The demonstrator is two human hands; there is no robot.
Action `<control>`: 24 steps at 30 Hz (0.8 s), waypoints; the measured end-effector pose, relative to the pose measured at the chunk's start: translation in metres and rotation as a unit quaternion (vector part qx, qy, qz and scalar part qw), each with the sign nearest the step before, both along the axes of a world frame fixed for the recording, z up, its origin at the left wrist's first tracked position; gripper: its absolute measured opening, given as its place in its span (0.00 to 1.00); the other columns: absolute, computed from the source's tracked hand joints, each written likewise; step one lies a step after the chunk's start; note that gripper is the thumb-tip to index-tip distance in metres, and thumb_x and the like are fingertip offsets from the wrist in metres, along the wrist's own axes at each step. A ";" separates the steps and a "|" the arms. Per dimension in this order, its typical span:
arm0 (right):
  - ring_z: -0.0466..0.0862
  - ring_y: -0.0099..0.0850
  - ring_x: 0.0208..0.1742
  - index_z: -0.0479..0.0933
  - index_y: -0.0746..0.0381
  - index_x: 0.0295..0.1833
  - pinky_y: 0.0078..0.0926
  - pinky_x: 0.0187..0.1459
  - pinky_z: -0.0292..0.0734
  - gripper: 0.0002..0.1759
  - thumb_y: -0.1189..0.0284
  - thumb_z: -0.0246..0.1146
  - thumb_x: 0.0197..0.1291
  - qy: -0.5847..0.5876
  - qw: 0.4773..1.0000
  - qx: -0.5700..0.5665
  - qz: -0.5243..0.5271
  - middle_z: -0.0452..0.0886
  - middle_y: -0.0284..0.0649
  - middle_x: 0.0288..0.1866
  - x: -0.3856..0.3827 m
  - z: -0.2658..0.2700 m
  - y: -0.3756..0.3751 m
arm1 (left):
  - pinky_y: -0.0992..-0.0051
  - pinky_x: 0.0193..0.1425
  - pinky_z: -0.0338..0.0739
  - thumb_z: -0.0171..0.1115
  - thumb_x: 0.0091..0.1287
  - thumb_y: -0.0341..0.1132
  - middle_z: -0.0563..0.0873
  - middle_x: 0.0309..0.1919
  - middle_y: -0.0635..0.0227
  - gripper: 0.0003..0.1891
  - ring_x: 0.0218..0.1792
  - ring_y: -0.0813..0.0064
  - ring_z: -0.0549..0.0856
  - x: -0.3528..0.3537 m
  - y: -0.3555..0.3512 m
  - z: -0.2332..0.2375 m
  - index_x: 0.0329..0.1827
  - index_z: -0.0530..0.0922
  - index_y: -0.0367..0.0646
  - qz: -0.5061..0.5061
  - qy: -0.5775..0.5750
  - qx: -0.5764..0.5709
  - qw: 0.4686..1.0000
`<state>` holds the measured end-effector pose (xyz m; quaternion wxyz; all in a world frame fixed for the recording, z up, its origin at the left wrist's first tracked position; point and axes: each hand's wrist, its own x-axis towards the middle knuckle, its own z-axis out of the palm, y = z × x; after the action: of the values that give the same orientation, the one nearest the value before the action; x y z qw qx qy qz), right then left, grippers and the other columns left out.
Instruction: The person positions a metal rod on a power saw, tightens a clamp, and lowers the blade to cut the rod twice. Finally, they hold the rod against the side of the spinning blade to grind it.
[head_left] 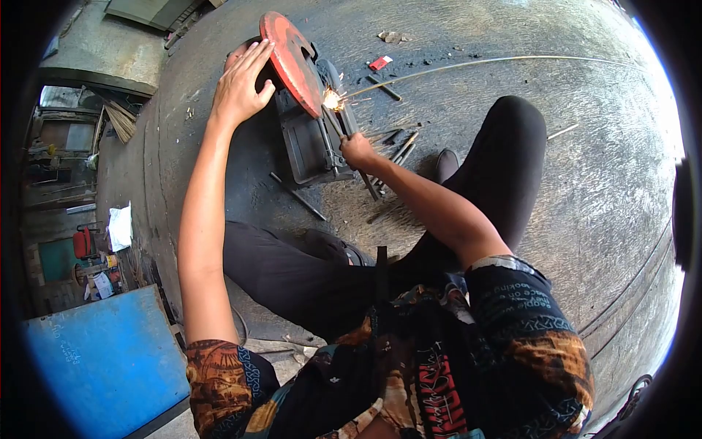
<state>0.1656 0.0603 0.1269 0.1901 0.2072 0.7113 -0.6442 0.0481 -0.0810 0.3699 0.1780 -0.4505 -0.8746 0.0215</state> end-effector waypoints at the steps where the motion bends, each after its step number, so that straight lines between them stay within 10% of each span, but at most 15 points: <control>1: 0.73 0.33 0.15 0.74 0.66 0.32 0.34 0.17 0.67 0.21 0.59 0.51 0.70 -0.020 0.998 -0.055 -0.012 0.71 0.38 0.17 -0.001 -0.003 -0.001 | 0.64 0.73 0.62 0.56 0.55 0.35 0.70 0.69 0.60 0.35 0.70 0.61 0.68 0.000 0.000 0.000 0.71 0.66 0.45 0.001 0.003 0.002 1.000; 9: 0.56 0.20 0.12 0.67 0.56 0.30 0.22 0.12 0.47 0.19 0.58 0.46 0.73 -0.105 0.951 -0.285 -0.057 0.56 0.25 0.16 0.000 0.007 0.002 | 0.65 0.73 0.63 0.57 0.56 0.35 0.71 0.68 0.59 0.34 0.70 0.61 0.68 -0.004 -0.001 -0.002 0.70 0.66 0.44 0.001 0.009 0.022 1.000; 11: 0.60 0.22 0.15 0.66 0.55 0.32 0.19 0.13 0.54 0.18 0.57 0.43 0.74 -0.162 0.815 -0.556 -0.003 0.63 0.30 0.21 -0.002 0.012 0.021 | 0.63 0.73 0.62 0.57 0.59 0.37 0.70 0.68 0.53 0.33 0.69 0.56 0.68 -0.008 -0.005 -0.003 0.70 0.65 0.39 0.003 -0.010 0.070 0.997; 13: 0.54 0.19 0.15 0.65 0.55 0.32 0.17 0.13 0.46 0.19 0.57 0.40 0.74 -0.171 0.785 -0.596 0.012 0.60 0.27 0.20 -0.001 0.017 0.030 | 0.63 0.72 0.62 0.57 0.60 0.38 0.69 0.67 0.48 0.33 0.69 0.53 0.68 -0.014 -0.010 -0.012 0.70 0.64 0.35 0.067 -0.016 0.170 0.983; 16: 0.53 0.17 0.15 0.67 0.56 0.34 0.17 0.12 0.46 0.20 0.56 0.40 0.74 -0.175 0.794 -0.582 0.002 0.59 0.26 0.19 0.004 0.015 0.030 | 0.61 0.69 0.66 0.62 0.61 0.46 0.71 0.63 0.37 0.40 0.64 0.46 0.72 -0.031 -0.023 -0.027 0.65 0.61 0.20 0.336 -0.026 0.304 0.891; 18: 0.53 0.16 0.14 0.68 0.57 0.36 0.16 0.12 0.46 0.20 0.56 0.39 0.75 -0.178 0.820 -0.543 -0.024 0.57 0.24 0.19 0.007 0.013 0.032 | 0.62 0.61 0.76 0.64 0.60 0.47 0.78 0.53 0.42 0.35 0.54 0.52 0.80 -0.033 -0.027 -0.021 0.59 0.67 0.22 0.380 -0.447 0.496 0.640; 19: 0.53 0.17 0.15 0.69 0.58 0.36 0.18 0.13 0.46 0.20 0.57 0.40 0.74 -0.177 0.830 -0.529 -0.031 0.58 0.25 0.18 0.005 -0.003 0.033 | 0.62 0.61 0.76 0.64 0.60 0.47 0.78 0.53 0.42 0.35 0.54 0.52 0.80 -0.033 -0.028 -0.019 0.59 0.67 0.22 0.380 -0.446 0.497 0.640; 21: 0.54 0.19 0.15 0.69 0.59 0.35 0.21 0.15 0.48 0.21 0.57 0.40 0.74 -0.183 0.843 -0.505 -0.033 0.57 0.26 0.17 0.005 -0.018 0.038 | 0.63 0.54 0.82 0.67 0.60 0.45 0.78 0.43 0.58 0.25 0.41 0.65 0.83 -0.037 -0.032 -0.017 0.50 0.71 0.34 0.366 -0.607 0.538 0.457; 24: 0.54 0.20 0.14 0.70 0.60 0.34 0.21 0.15 0.50 0.22 0.56 0.41 0.74 -0.179 0.851 -0.491 -0.045 0.57 0.26 0.17 0.008 -0.019 0.039 | 0.59 0.54 0.83 0.68 0.59 0.44 0.77 0.35 0.63 0.21 0.38 0.66 0.82 -0.043 -0.036 -0.023 0.45 0.70 0.38 0.348 -0.608 0.555 0.448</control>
<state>0.1732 0.0992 0.1083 0.3621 0.2305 0.2457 -0.8691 0.0056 -0.1166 0.3471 -0.2096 0.1886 -0.6689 -0.6878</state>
